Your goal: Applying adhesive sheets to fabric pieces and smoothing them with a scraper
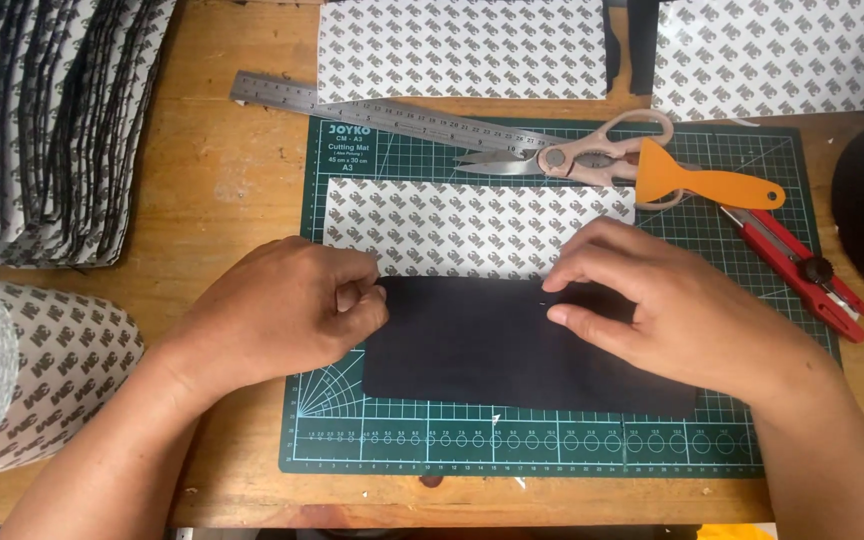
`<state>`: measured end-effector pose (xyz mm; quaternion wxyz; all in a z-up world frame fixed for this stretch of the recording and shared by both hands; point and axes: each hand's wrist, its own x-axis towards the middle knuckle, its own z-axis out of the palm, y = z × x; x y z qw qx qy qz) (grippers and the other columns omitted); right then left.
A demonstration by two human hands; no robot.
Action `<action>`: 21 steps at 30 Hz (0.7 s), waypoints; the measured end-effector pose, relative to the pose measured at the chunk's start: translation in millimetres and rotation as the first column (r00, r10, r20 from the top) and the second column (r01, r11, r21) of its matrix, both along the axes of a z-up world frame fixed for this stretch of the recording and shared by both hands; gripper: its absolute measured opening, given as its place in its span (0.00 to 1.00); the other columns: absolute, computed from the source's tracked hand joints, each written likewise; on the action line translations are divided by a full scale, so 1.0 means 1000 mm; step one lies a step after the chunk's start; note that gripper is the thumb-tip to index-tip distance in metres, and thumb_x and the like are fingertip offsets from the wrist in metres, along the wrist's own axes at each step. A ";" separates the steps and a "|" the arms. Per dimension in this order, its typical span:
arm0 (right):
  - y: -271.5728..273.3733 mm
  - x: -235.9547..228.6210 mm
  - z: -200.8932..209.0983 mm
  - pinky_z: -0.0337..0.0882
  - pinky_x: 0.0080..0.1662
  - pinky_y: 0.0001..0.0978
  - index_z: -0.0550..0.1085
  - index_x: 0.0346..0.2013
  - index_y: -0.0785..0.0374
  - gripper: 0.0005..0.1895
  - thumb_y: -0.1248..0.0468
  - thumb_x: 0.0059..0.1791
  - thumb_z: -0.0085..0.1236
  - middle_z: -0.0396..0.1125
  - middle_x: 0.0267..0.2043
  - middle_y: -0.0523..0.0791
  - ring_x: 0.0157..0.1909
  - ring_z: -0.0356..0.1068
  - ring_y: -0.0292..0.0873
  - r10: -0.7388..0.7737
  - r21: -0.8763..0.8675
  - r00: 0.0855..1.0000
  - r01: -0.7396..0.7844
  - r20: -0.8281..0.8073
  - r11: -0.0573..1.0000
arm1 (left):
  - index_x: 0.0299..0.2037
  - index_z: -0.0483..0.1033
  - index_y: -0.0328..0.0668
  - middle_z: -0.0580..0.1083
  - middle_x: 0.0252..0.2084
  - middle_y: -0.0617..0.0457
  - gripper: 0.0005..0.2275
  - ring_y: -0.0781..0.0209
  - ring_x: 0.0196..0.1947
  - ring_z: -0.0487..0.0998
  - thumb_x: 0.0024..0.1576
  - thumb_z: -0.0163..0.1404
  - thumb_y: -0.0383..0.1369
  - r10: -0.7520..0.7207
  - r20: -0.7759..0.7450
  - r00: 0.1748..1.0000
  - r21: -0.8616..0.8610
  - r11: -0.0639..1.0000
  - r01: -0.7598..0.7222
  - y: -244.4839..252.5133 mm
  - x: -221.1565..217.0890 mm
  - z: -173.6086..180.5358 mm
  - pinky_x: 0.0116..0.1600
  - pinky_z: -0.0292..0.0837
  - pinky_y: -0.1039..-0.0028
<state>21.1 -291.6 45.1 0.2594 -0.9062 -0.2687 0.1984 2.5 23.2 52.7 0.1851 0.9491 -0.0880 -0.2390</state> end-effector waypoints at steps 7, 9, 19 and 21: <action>0.001 0.001 -0.017 0.70 0.53 0.36 0.79 0.38 0.49 0.07 0.55 0.49 0.63 0.66 0.42 0.37 0.47 0.69 0.38 0.106 -0.024 0.973 -0.104 0.205 0.994 | 0.21 0.70 0.50 0.73 0.18 0.59 0.14 0.58 0.23 0.73 0.58 0.48 0.42 -0.033 -0.048 0.998 0.047 0.998 0.035 0.000 0.001 0.000 0.34 0.63 0.65; 0.002 0.001 -0.019 0.68 0.51 0.37 0.81 0.40 0.47 0.07 0.53 0.49 0.61 0.69 0.40 0.34 0.45 0.69 0.38 0.081 -0.073 0.984 -0.071 0.156 0.995 | 0.19 0.66 0.49 0.71 0.16 0.57 0.15 0.52 0.22 0.73 0.57 0.48 0.42 -0.047 0.009 0.999 0.038 0.998 0.047 0.001 0.000 -0.005 0.33 0.64 0.62; -0.001 0.001 -0.025 0.60 0.58 0.36 0.70 0.32 0.47 0.08 0.58 0.55 0.48 0.68 0.34 0.34 0.38 0.67 0.35 0.176 -0.271 0.978 -0.141 0.111 0.952 | 0.21 0.69 0.50 0.73 0.18 0.59 0.13 0.53 0.24 0.75 0.58 0.47 0.41 -0.090 0.030 0.995 0.034 0.995 0.089 0.004 0.000 -0.008 0.35 0.67 0.63; -0.016 0.006 -0.027 0.73 0.55 0.34 0.68 0.40 0.52 0.03 0.61 0.53 0.52 0.67 0.40 0.40 0.46 0.69 0.36 0.123 -0.243 0.992 -0.111 0.036 0.964 | 0.21 0.68 0.49 0.74 0.19 0.56 0.15 0.49 0.26 0.76 0.58 0.47 0.43 -0.100 0.012 0.995 0.078 0.992 0.099 0.004 0.000 -0.007 0.35 0.66 0.61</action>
